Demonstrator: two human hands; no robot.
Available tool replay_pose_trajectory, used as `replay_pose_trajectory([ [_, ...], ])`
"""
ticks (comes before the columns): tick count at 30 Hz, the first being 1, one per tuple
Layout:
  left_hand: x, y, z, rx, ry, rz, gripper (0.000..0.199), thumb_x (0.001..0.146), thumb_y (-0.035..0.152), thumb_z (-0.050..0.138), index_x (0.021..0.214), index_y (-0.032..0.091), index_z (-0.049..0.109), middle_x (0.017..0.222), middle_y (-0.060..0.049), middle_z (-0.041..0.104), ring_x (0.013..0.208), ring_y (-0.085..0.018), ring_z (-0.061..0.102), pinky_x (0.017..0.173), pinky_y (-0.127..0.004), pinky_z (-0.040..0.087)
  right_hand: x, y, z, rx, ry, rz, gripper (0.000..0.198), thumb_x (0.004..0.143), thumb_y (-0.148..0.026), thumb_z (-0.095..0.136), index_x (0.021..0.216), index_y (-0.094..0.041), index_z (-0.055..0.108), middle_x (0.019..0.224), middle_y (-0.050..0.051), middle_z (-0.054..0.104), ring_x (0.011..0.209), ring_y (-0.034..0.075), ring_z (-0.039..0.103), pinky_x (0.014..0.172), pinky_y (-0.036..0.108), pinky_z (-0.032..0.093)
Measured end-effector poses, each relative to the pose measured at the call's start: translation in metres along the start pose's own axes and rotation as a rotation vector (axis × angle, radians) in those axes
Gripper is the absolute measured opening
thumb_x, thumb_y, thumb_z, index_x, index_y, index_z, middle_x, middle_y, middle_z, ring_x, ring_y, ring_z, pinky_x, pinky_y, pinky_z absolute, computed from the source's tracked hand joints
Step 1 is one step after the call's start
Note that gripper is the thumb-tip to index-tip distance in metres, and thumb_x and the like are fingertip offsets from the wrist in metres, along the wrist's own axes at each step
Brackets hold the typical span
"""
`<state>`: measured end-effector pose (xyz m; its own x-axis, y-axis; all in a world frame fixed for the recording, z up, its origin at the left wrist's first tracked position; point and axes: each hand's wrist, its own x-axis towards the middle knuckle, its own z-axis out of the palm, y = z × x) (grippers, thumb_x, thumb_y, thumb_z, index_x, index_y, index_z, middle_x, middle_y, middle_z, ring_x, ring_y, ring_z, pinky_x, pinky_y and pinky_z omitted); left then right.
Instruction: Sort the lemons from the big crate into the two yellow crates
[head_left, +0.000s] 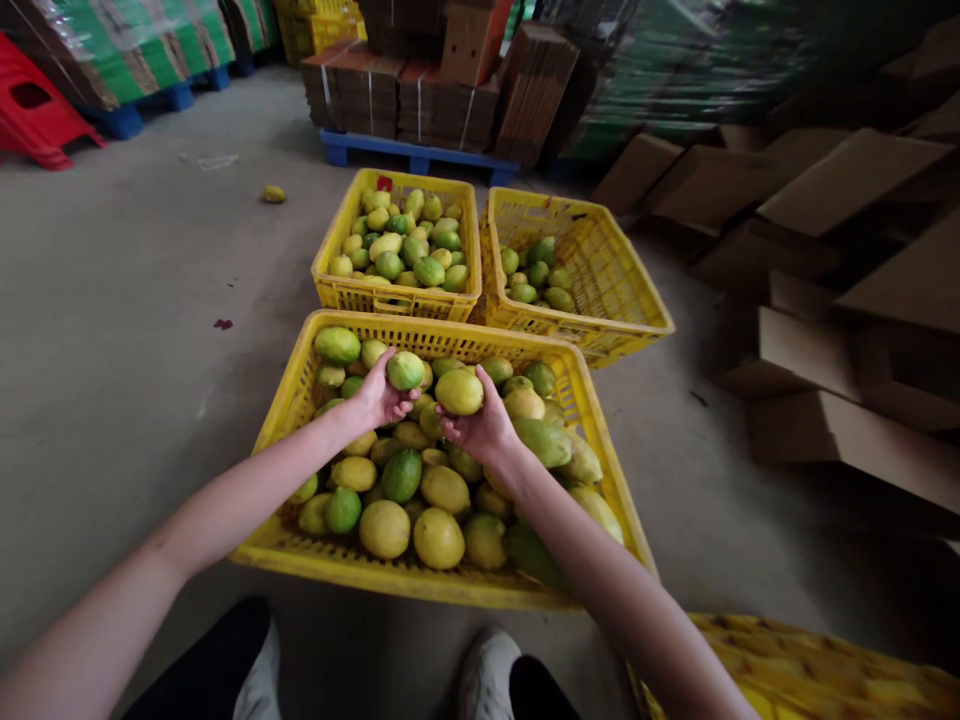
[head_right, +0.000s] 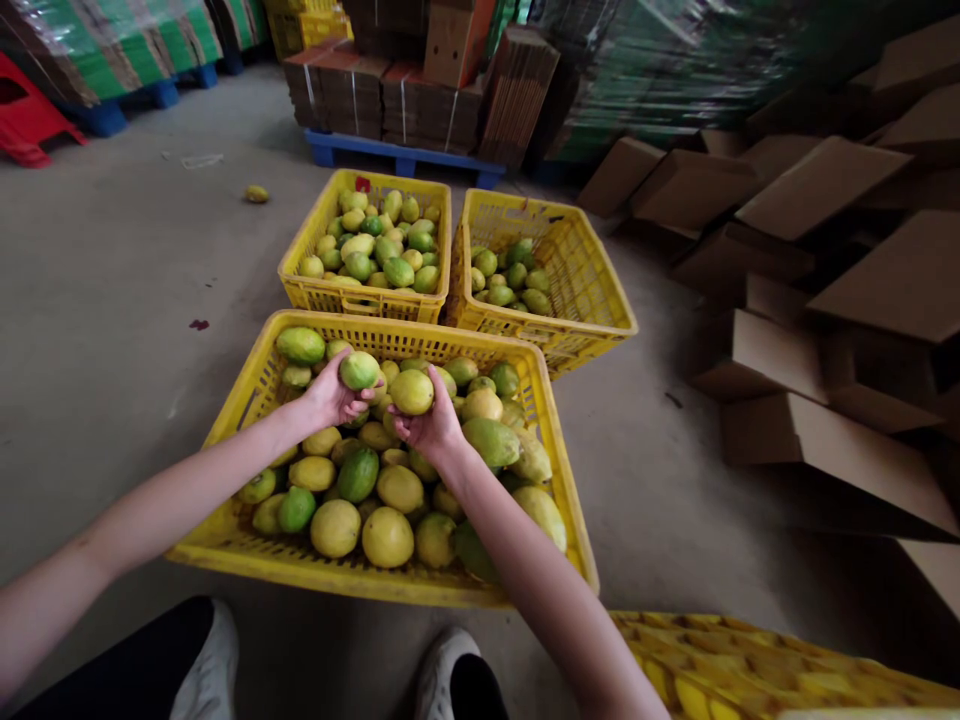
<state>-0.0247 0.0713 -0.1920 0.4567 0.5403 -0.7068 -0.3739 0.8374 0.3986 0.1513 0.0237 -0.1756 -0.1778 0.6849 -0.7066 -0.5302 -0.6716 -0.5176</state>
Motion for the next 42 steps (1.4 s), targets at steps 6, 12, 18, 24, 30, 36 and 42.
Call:
replay_pose_trajectory([
  [6, 0.006, -0.005, 0.0, 0.258, 0.069, 0.074, 0.063, 0.101, 0.073, 0.038, 0.095, 0.02, 0.07, 0.054, -0.003, 0.057, 0.039, -0.015, 0.046, 0.034, -0.024, 0.032, -0.001, 0.003, 0.002, -0.071, 0.016, -0.016, 0.04, 0.104, -0.052, 0.055, 0.088, -0.017, 0.067, 0.069, 0.007, 0.07, 0.046, 0.012, 0.051, 0.041, 0.021, 0.042],
  [12, 0.021, -0.009, -0.018, 0.405, -0.024, 0.16, 0.066, 0.094, 0.08, 0.052, 0.088, 0.019, 0.073, 0.055, -0.005, 0.063, 0.043, -0.015, 0.054, 0.04, -0.025, 0.038, 0.002, 0.002, -0.002, -0.107, 0.011, 0.035, 0.059, 0.1, -0.072, 0.044, 0.085, -0.018, 0.065, 0.065, 0.009, 0.067, 0.045, 0.014, 0.048, 0.037, 0.022, 0.034],
  [18, 0.026, -0.01, -0.025, 0.412, -0.146, 0.232, 0.064, 0.091, 0.079, 0.06, 0.069, 0.018, 0.064, 0.053, -0.004, 0.064, 0.041, -0.014, 0.056, 0.038, -0.023, 0.041, 0.002, 0.002, -0.002, -0.18, 0.024, 0.064, 0.066, 0.101, -0.075, 0.038, 0.087, -0.017, 0.066, 0.063, 0.008, 0.066, 0.045, 0.013, 0.048, 0.037, 0.022, 0.032],
  [24, 0.002, -0.012, -0.005, 0.274, 0.085, 0.523, 0.031, 0.084, 0.028, 0.085, 0.109, 0.022, 0.068, 0.1, -0.004, 0.074, 0.082, -0.019, 0.073, 0.07, -0.029, 0.064, 0.005, 0.005, -0.002, -0.247, 0.078, -0.185, 0.031, 0.098, -0.051, 0.062, 0.095, -0.02, 0.063, 0.075, 0.007, 0.072, 0.051, 0.015, 0.058, 0.042, 0.025, 0.044],
  [30, -0.004, -0.009, -0.002, 0.374, 0.16, 0.865, 0.062, 0.054, 0.007, 0.095, 0.105, 0.023, 0.064, 0.115, -0.002, 0.069, 0.11, -0.02, 0.068, 0.099, -0.03, 0.056, 0.018, 0.014, -0.014, -0.374, 0.149, -0.683, 0.064, 0.06, -0.039, 0.096, 0.103, -0.027, 0.051, 0.098, 0.0, 0.068, 0.089, 0.022, 0.069, 0.076, 0.033, 0.06],
  [36, 0.007, -0.01, -0.01, 0.525, 0.024, 1.111, 0.068, 0.05, 0.022, 0.1, 0.11, 0.024, 0.068, 0.119, -0.005, 0.068, 0.115, -0.024, 0.065, 0.098, -0.032, 0.056, 0.028, 0.015, -0.026, -0.631, 0.064, -1.071, 0.072, 0.056, -0.039, 0.096, 0.115, -0.028, 0.056, 0.118, 0.005, 0.067, 0.112, 0.029, 0.065, 0.102, 0.047, 0.054],
  [42, 0.015, -0.009, -0.021, 0.648, -0.016, 1.284, 0.057, 0.059, 0.027, 0.097, 0.111, 0.025, 0.074, 0.128, -0.007, 0.062, 0.127, -0.027, 0.061, 0.102, -0.035, 0.057, 0.026, 0.014, -0.029, -0.758, 0.14, -1.279, 0.061, 0.064, -0.027, 0.089, 0.119, -0.03, 0.062, 0.125, 0.007, 0.069, 0.123, 0.032, 0.063, 0.111, 0.053, 0.05],
])
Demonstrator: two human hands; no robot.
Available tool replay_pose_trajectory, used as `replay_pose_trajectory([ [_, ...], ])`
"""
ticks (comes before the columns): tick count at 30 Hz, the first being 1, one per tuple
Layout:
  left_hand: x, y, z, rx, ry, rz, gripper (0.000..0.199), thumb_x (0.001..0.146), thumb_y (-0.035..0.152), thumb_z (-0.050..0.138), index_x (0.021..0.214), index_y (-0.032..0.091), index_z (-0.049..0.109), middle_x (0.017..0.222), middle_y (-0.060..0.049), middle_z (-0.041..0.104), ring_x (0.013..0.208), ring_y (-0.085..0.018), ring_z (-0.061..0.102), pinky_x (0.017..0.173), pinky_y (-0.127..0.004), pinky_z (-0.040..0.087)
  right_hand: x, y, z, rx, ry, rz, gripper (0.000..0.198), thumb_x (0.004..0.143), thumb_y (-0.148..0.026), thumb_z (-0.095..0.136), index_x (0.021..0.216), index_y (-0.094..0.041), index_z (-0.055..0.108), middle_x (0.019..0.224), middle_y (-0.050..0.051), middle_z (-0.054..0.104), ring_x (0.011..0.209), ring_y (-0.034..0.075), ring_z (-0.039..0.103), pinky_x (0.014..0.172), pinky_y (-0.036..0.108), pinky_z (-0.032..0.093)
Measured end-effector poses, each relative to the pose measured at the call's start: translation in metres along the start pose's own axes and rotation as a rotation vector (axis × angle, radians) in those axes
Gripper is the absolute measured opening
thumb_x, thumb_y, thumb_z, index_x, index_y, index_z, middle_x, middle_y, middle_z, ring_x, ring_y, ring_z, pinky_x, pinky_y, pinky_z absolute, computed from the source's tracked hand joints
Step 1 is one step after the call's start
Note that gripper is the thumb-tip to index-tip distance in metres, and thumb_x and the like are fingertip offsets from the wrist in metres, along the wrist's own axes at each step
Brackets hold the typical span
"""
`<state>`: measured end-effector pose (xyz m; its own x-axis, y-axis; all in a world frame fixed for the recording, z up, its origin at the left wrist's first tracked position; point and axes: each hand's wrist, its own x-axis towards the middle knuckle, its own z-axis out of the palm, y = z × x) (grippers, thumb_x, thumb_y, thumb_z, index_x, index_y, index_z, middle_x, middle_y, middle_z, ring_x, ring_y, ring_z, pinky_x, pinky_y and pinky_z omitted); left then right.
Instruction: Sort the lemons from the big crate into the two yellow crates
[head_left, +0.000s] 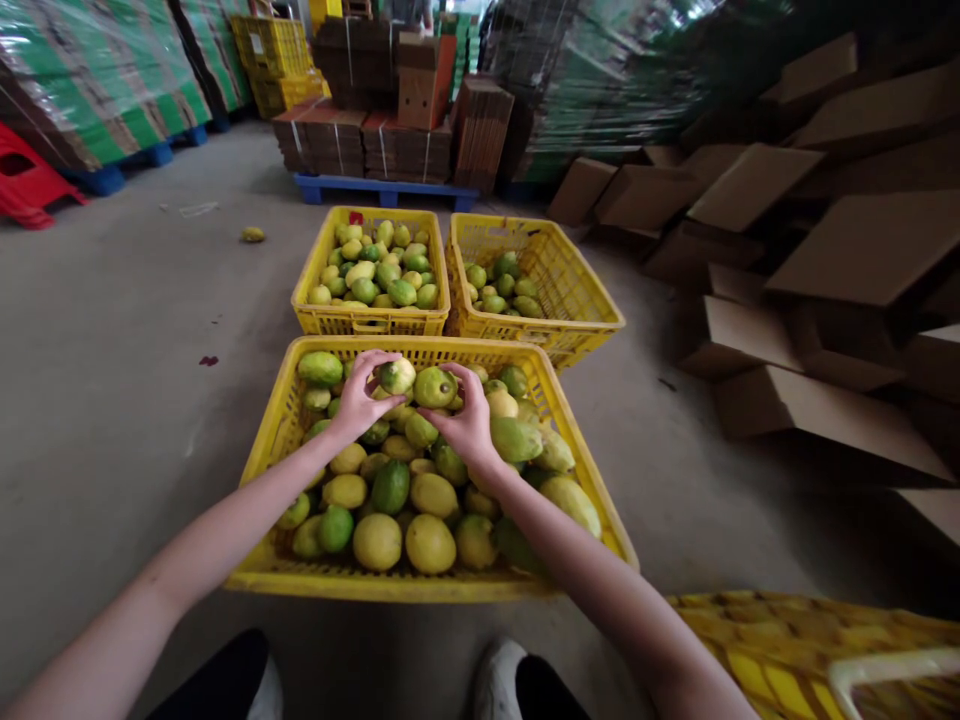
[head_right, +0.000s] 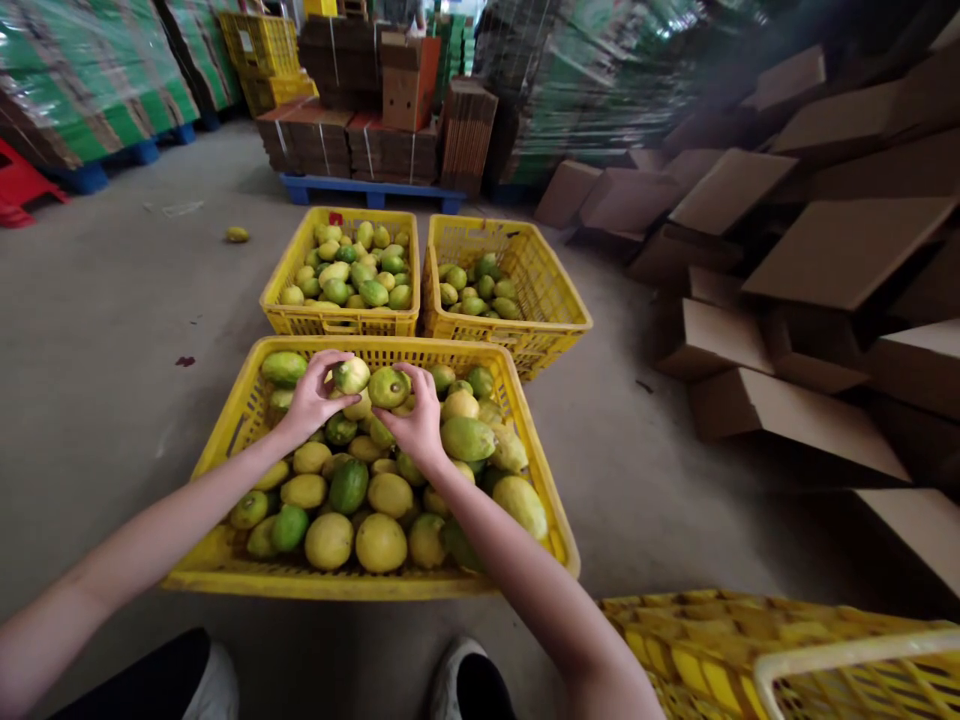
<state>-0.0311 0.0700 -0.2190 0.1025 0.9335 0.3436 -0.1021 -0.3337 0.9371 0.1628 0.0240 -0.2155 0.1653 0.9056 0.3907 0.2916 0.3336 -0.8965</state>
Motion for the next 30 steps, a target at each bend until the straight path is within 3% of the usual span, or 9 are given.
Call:
replay_pose_trajectory([
  [6, 0.007, 0.013, -0.007, -0.151, -0.085, -0.151, 0.073, 0.059, 0.022, 0.096, 0.124, 0.028, 0.065, 0.141, -0.007, 0.065, 0.119, -0.024, 0.067, 0.097, -0.035, 0.058, -0.004, -0.007, 0.002, 0.142, 0.051, 0.081, 0.073, 0.061, -0.034, 0.094, 0.121, -0.032, 0.052, 0.13, 0.007, 0.065, 0.118, 0.029, 0.065, 0.099, 0.05, 0.058],
  [11, 0.01, 0.015, -0.009, -0.203, -0.108, -0.165, 0.066, 0.054, 0.019, 0.098, 0.107, 0.024, 0.06, 0.143, -0.009, 0.067, 0.123, -0.025, 0.067, 0.101, -0.036, 0.057, -0.003, -0.008, 0.002, 0.184, 0.062, 0.122, 0.065, 0.063, -0.035, 0.092, 0.115, -0.032, 0.053, 0.129, 0.007, 0.066, 0.123, 0.03, 0.062, 0.103, 0.053, 0.057],
  [21, 0.008, 0.014, -0.013, 0.06, -0.2, 0.163, 0.037, 0.076, 0.015, 0.08, 0.109, 0.022, 0.065, 0.139, -0.014, 0.072, 0.133, -0.027, 0.067, 0.111, -0.042, 0.054, 0.0, 0.009, -0.004, -0.069, 0.066, -0.153, 0.054, 0.074, -0.028, 0.082, 0.121, -0.03, 0.055, 0.131, 0.008, 0.068, 0.126, 0.032, 0.064, 0.107, 0.056, 0.055],
  [30, 0.006, 0.014, -0.016, 0.308, -0.22, 0.397, 0.036, 0.084, 0.009, 0.07, 0.117, 0.023, 0.064, 0.139, -0.014, 0.072, 0.131, -0.027, 0.069, 0.11, -0.044, 0.056, 0.0, 0.005, -0.009, -0.323, 0.09, -0.395, 0.052, 0.08, -0.014, 0.071, 0.126, -0.031, 0.054, 0.13, 0.009, 0.07, 0.12, 0.032, 0.065, 0.101, 0.057, 0.057],
])
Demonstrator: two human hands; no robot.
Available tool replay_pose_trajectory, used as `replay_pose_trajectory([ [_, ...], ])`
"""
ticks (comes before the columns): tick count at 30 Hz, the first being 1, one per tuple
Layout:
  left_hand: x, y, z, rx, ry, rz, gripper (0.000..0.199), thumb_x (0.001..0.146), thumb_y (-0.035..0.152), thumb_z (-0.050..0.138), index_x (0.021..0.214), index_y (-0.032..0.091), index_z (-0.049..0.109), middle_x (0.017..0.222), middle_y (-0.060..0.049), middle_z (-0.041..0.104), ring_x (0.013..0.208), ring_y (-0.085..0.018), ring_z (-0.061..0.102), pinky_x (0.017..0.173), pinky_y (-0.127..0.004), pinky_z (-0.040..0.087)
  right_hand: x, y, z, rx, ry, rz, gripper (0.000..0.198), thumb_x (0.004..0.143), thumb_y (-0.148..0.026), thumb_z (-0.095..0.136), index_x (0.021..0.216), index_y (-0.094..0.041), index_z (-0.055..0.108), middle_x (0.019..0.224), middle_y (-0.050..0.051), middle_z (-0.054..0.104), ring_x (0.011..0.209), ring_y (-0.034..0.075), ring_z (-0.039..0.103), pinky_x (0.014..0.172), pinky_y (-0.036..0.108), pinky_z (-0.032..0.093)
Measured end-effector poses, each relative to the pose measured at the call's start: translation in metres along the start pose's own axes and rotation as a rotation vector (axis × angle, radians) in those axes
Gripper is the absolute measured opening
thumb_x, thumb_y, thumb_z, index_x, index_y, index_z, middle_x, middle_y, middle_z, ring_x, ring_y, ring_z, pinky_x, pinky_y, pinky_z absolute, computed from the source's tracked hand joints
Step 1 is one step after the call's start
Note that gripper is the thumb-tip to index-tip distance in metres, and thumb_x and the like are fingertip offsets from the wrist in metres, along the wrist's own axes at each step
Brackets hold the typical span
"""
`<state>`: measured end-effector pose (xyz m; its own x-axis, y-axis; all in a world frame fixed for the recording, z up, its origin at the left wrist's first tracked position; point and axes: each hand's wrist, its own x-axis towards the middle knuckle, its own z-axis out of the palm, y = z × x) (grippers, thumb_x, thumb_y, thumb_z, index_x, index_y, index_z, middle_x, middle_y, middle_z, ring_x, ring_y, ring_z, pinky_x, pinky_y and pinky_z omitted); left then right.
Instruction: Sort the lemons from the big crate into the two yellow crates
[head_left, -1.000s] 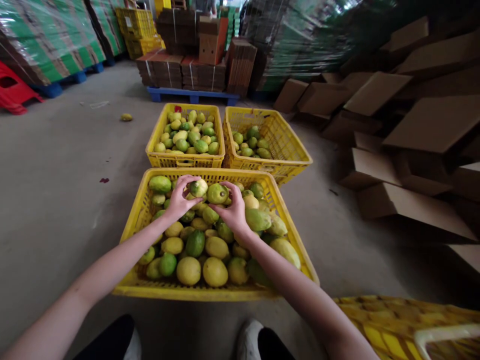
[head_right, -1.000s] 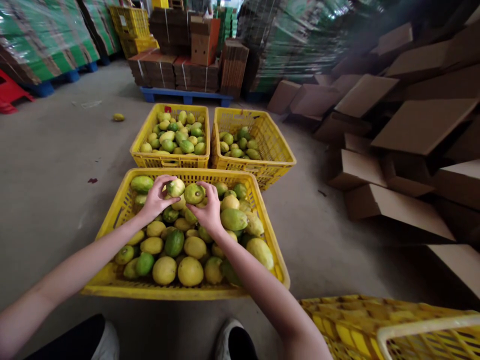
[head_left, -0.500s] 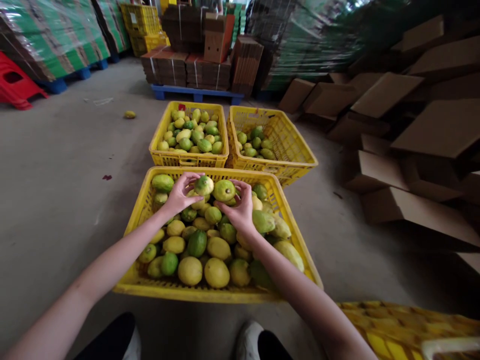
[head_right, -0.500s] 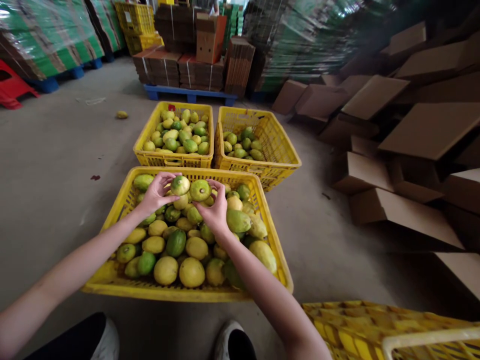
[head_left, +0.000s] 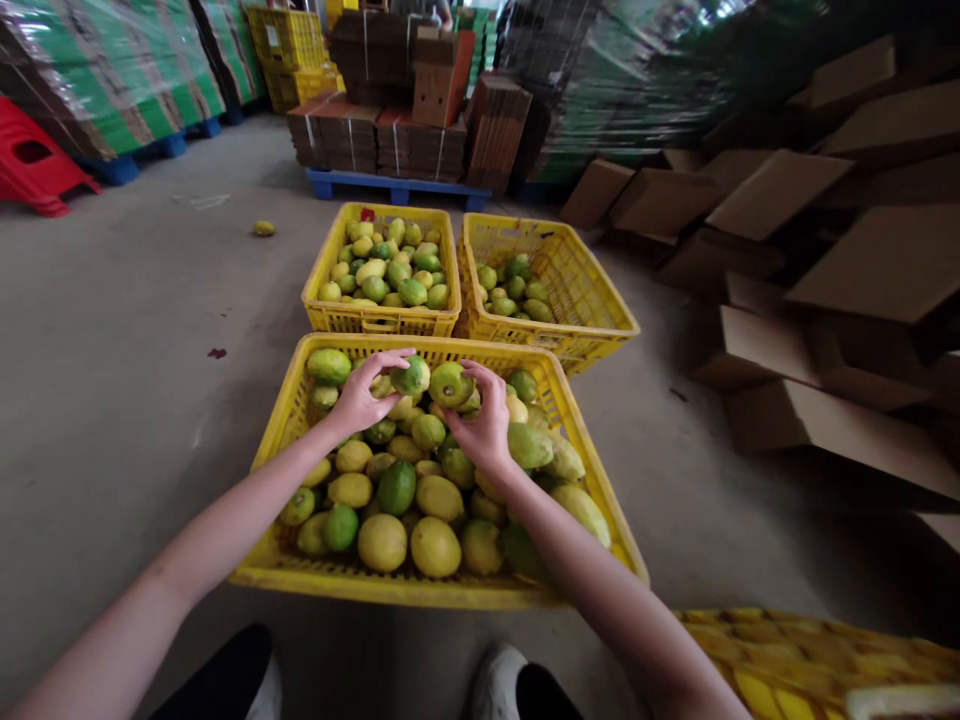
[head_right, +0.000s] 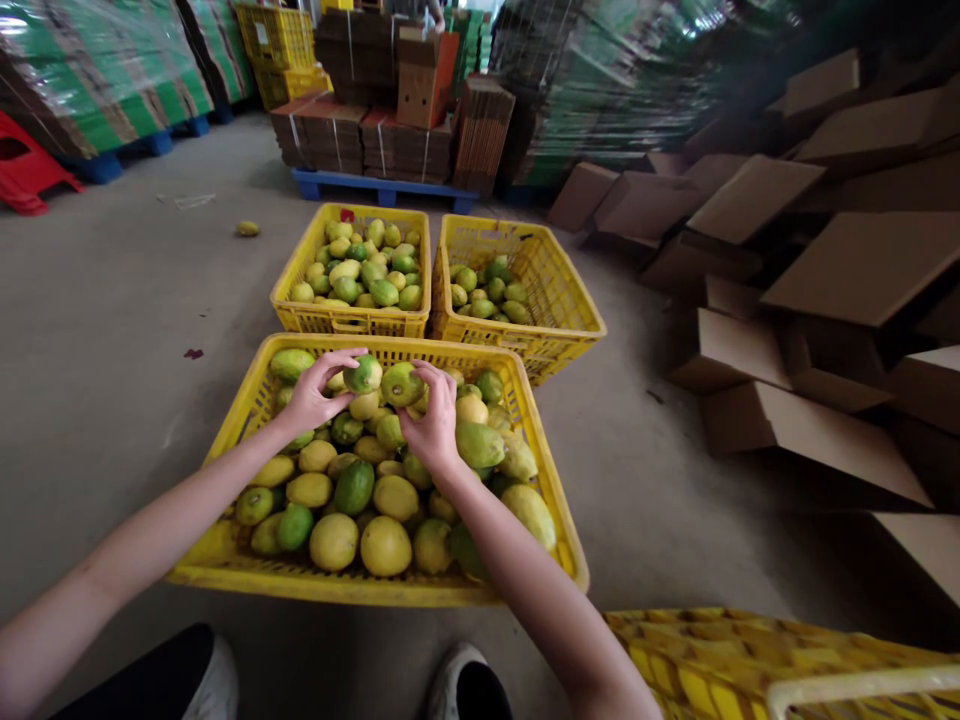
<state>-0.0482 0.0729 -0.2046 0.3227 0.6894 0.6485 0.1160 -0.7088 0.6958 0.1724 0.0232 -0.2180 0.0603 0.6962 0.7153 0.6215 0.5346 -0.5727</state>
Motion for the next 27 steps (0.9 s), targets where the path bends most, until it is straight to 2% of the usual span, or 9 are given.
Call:
replay_pose_trajectory([
  [4, 0.001, 0.002, -0.003, 0.205, 0.017, 0.111, 0.038, 0.083, 0.004, 0.068, 0.115, 0.024, 0.064, 0.134, -0.011, 0.075, 0.127, -0.026, 0.069, 0.111, -0.048, 0.054, 0.004, -0.003, -0.004, -0.114, 0.032, -0.14, 0.052, 0.08, -0.009, 0.067, 0.126, -0.031, 0.058, 0.128, 0.009, 0.072, 0.114, 0.032, 0.063, 0.101, 0.058, 0.055],
  [8, 0.002, 0.005, -0.003, 0.235, 0.02, 0.088, 0.034, 0.083, 0.005, 0.066, 0.111, 0.024, 0.064, 0.131, -0.01, 0.075, 0.127, -0.026, 0.069, 0.111, -0.051, 0.052, 0.004, -0.004, -0.004, -0.129, 0.007, -0.12, 0.049, 0.079, -0.01, 0.065, 0.124, -0.03, 0.061, 0.128, 0.009, 0.072, 0.114, 0.033, 0.063, 0.102, 0.06, 0.053],
  [10, 0.001, 0.006, -0.001, 0.142, 0.021, -0.012, 0.032, 0.082, 0.01, 0.069, 0.111, 0.024, 0.065, 0.133, -0.011, 0.074, 0.129, -0.027, 0.068, 0.113, -0.051, 0.051, 0.004, -0.005, -0.004, -0.064, -0.009, -0.041, 0.044, 0.079, -0.015, 0.069, 0.12, -0.029, 0.062, 0.126, 0.009, 0.072, 0.115, 0.033, 0.064, 0.104, 0.061, 0.053],
  [12, 0.0, 0.004, 0.002, -0.047, 0.036, -0.164, 0.034, 0.081, 0.016, 0.075, 0.112, 0.024, 0.064, 0.139, -0.013, 0.071, 0.135, -0.029, 0.065, 0.111, -0.049, 0.053, 0.003, -0.005, -0.003, 0.074, -0.03, 0.106, 0.044, 0.077, -0.023, 0.077, 0.117, -0.03, 0.062, 0.123, 0.009, 0.071, 0.116, 0.033, 0.064, 0.102, 0.058, 0.055],
  [14, 0.0, -0.001, 0.004, -0.262, 0.059, -0.337, 0.043, 0.075, 0.022, 0.084, 0.113, 0.023, 0.064, 0.145, -0.014, 0.067, 0.137, -0.03, 0.063, 0.107, -0.044, 0.056, 0.004, -0.005, -0.001, 0.252, -0.036, 0.302, 0.051, 0.07, -0.031, 0.088, 0.115, -0.03, 0.062, 0.122, 0.008, 0.069, 0.115, 0.033, 0.065, 0.096, 0.053, 0.059],
  [17, 0.003, -0.01, 0.001, -0.469, 0.066, -0.543, 0.061, 0.061, 0.026, 0.096, 0.114, 0.021, 0.067, 0.14, -0.012, 0.068, 0.126, -0.03, 0.068, 0.103, -0.042, 0.058, 0.006, -0.004, 0.0, 0.477, -0.02, 0.549, 0.062, 0.06, -0.038, 0.096, 0.112, -0.03, 0.064, 0.123, 0.006, 0.067, 0.112, 0.029, 0.065, 0.091, 0.047, 0.061],
  [20, 0.006, -0.017, -0.005, -0.579, 0.043, -0.665, 0.064, 0.059, 0.029, 0.099, 0.116, 0.02, 0.072, 0.128, -0.01, 0.072, 0.116, -0.028, 0.071, 0.105, -0.043, 0.057, 0.01, -0.002, -0.001, 0.633, -0.057, 0.656, 0.066, 0.054, -0.038, 0.098, 0.111, -0.03, 0.066, 0.117, 0.003, 0.069, 0.11, 0.026, 0.067, 0.093, 0.045, 0.062],
  [23, 0.007, -0.02, -0.008, -0.66, 0.062, -0.753, 0.061, 0.062, 0.031, 0.097, 0.118, 0.021, 0.073, 0.128, -0.009, 0.073, 0.12, -0.03, 0.07, 0.107, -0.045, 0.057, 0.013, -0.001, -0.002, 0.738, -0.051, 0.75, 0.064, 0.053, -0.035, 0.099, 0.109, -0.027, 0.069, 0.114, 0.002, 0.073, 0.104, 0.024, 0.071, 0.094, 0.044, 0.061],
  [27, 0.006, -0.024, -0.007, -0.724, 0.124, -0.807, 0.047, 0.071, 0.028, 0.091, 0.113, 0.021, 0.07, 0.123, -0.009, 0.075, 0.123, -0.028, 0.069, 0.112, -0.046, 0.054, 0.015, -0.002, -0.002, 0.809, 0.005, 0.842, 0.056, 0.051, -0.034, 0.101, 0.095, -0.025, 0.069, 0.105, 0.0, 0.078, 0.096, 0.022, 0.075, 0.096, 0.042, 0.061],
])
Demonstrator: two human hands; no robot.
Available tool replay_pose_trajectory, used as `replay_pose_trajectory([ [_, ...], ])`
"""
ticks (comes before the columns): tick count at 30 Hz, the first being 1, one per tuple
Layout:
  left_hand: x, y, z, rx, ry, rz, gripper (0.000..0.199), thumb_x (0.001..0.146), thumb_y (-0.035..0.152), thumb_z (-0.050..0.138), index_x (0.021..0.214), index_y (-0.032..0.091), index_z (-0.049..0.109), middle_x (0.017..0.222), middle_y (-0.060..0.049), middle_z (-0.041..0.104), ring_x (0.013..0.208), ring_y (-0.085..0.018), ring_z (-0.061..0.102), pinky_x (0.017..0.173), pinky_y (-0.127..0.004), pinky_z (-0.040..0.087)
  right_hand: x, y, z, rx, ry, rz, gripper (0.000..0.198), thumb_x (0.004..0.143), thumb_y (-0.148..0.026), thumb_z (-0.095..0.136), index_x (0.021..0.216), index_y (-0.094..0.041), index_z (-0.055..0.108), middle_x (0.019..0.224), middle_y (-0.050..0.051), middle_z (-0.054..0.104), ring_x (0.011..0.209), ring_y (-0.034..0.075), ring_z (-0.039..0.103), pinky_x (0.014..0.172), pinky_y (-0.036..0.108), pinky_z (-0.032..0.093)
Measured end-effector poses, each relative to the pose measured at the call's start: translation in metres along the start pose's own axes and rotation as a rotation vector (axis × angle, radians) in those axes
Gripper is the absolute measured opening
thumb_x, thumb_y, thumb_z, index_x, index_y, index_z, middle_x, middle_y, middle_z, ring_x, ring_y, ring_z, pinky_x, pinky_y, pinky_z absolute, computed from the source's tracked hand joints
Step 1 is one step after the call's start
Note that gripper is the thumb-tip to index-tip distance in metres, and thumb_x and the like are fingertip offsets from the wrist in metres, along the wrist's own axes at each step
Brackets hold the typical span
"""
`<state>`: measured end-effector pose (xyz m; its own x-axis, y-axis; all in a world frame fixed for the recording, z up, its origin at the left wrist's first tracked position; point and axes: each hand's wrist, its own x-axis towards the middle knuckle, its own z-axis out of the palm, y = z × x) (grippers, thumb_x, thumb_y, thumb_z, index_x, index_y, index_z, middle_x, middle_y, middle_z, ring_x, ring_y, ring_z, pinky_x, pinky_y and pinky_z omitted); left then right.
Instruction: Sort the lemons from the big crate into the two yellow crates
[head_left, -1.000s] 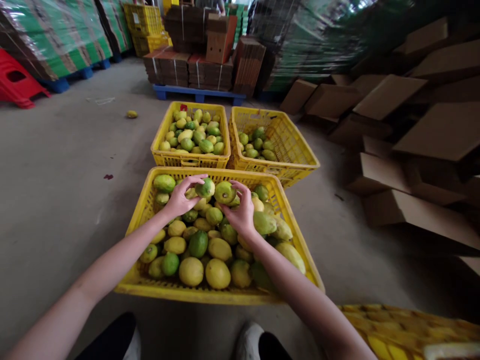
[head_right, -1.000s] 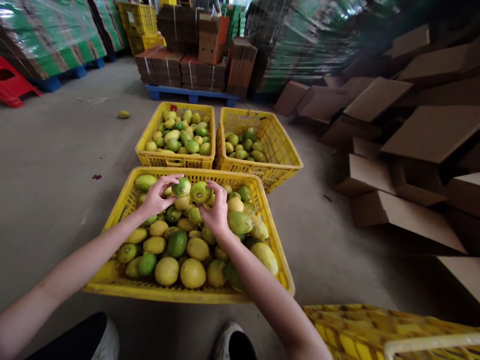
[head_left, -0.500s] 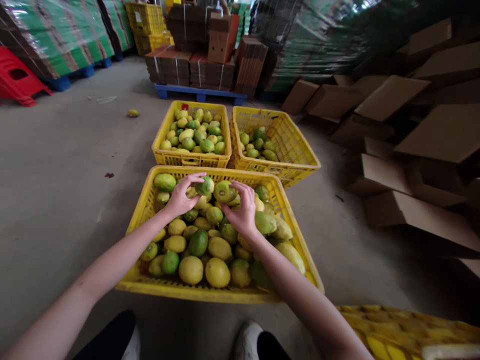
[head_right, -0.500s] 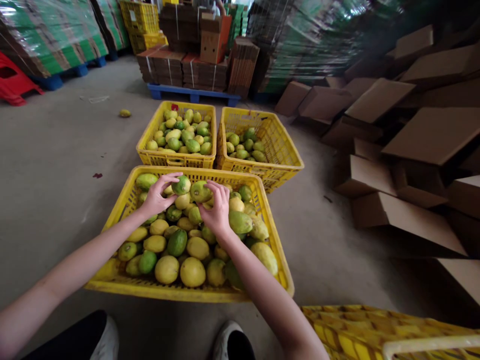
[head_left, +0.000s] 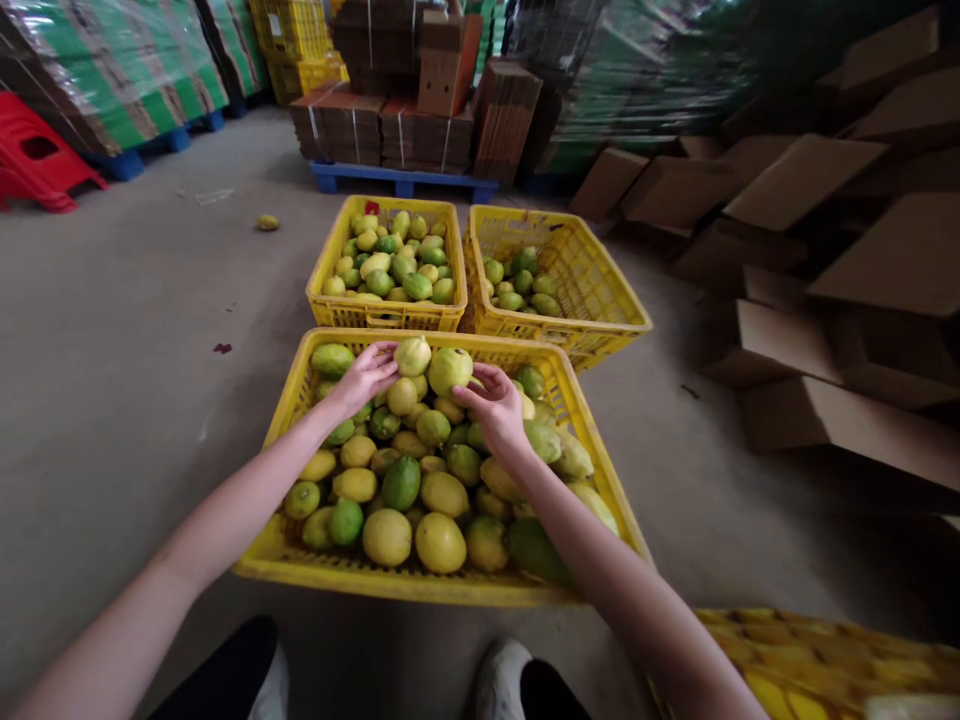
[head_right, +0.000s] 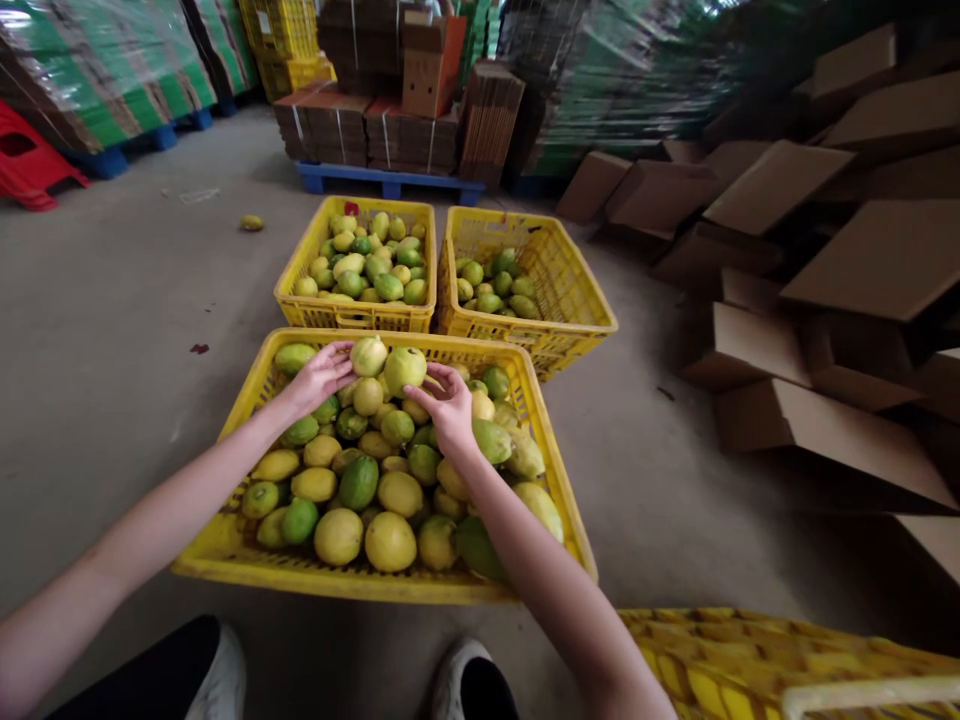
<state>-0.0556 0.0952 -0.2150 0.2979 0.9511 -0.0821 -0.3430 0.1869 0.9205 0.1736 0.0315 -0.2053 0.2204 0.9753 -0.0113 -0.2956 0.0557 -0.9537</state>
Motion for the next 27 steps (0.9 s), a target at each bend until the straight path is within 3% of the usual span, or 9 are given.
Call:
replay_pose_trajectory([
  [6, 0.001, -0.003, 0.003, -0.003, 0.03, -0.043, 0.049, 0.073, 0.039, 0.094, 0.109, 0.02, 0.066, 0.113, -0.007, 0.075, 0.114, -0.025, 0.072, 0.11, -0.045, 0.055, -0.001, -0.004, -0.001, 0.02, 0.008, 0.083, 0.047, 0.061, -0.043, 0.096, 0.098, -0.025, 0.074, 0.109, 0.002, 0.08, 0.096, 0.024, 0.076, 0.082, 0.037, 0.065],
  [12, -0.002, -0.008, 0.013, 0.185, 0.104, -0.031, 0.065, 0.051, 0.033, 0.106, 0.102, 0.018, 0.067, 0.111, -0.006, 0.074, 0.111, -0.027, 0.071, 0.109, -0.048, 0.056, 0.0, -0.002, 0.004, 0.05, -0.09, 0.246, 0.051, 0.056, -0.058, 0.096, 0.087, -0.025, 0.072, 0.089, 0.003, 0.079, 0.087, 0.029, 0.078, 0.073, 0.042, 0.068],
  [18, -0.013, -0.005, 0.02, 0.031, -0.096, -0.167, 0.058, 0.064, 0.05, 0.1, 0.105, 0.018, 0.076, 0.115, -0.008, 0.077, 0.11, -0.029, 0.074, 0.099, -0.045, 0.063, -0.003, 0.005, 0.009, 0.044, -0.144, 0.272, 0.054, 0.058, -0.061, 0.096, 0.09, -0.025, 0.072, 0.083, 0.003, 0.077, 0.089, 0.03, 0.078, 0.079, 0.044, 0.068],
  [23, -0.008, -0.007, 0.015, -0.061, -0.017, -0.186, 0.055, 0.059, 0.046, 0.103, 0.098, 0.018, 0.077, 0.105, -0.007, 0.08, 0.101, -0.024, 0.077, 0.094, -0.036, 0.064, 0.002, 0.009, 0.003, 0.064, -0.067, 0.247, 0.055, 0.065, -0.064, 0.091, 0.096, -0.025, 0.07, 0.094, 0.006, 0.08, 0.093, 0.031, 0.076, 0.079, 0.047, 0.067],
  [27, -0.005, -0.014, 0.013, -0.127, 0.02, -0.238, 0.043, 0.066, 0.039, 0.101, 0.095, 0.02, 0.076, 0.104, -0.007, 0.081, 0.106, -0.027, 0.076, 0.103, -0.042, 0.061, 0.007, 0.01, -0.001, 0.091, 0.004, 0.243, 0.059, 0.057, -0.064, 0.094, 0.095, -0.026, 0.069, 0.093, 0.002, 0.08, 0.094, 0.029, 0.077, 0.084, 0.045, 0.066],
])
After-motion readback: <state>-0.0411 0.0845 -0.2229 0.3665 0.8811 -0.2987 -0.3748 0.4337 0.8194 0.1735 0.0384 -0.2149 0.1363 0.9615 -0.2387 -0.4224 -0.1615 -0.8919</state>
